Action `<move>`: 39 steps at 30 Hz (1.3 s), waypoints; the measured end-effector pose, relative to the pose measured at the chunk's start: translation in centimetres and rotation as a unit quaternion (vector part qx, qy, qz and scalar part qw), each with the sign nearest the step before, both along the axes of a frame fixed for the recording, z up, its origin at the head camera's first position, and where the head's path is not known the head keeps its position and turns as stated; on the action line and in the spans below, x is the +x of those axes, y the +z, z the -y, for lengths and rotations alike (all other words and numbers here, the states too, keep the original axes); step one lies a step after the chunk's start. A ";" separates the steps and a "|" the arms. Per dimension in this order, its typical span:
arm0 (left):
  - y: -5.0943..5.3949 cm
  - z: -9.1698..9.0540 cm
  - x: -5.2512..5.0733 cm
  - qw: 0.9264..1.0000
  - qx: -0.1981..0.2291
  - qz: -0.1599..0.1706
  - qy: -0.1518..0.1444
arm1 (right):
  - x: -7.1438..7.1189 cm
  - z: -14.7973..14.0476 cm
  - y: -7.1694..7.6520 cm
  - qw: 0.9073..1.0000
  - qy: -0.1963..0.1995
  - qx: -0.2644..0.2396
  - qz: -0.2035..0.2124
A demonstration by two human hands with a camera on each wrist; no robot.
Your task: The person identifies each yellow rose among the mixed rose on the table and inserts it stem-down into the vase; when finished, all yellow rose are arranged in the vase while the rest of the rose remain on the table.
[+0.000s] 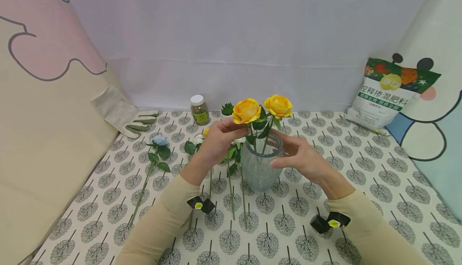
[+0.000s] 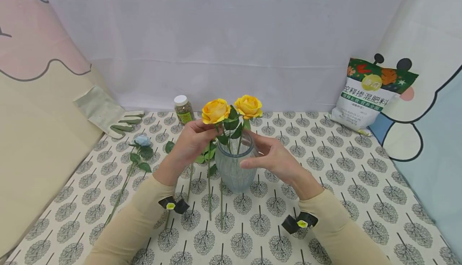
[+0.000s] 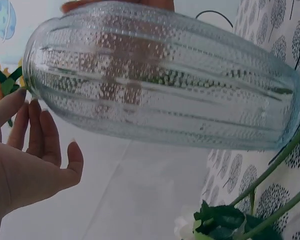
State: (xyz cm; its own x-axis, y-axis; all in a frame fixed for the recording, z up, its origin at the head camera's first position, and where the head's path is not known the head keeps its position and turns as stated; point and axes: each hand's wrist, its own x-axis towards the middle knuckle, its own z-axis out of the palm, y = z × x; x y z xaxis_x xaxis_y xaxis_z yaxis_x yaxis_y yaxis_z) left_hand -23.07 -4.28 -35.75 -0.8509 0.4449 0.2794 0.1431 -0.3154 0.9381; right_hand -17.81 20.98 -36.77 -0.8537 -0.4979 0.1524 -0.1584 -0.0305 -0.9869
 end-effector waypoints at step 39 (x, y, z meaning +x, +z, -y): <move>-5.9 3.6 -5.4 0.805 -0.546 -0.153 0.176 | -0.1 0.0 -0.1 1.000 0.002 -0.003 -0.008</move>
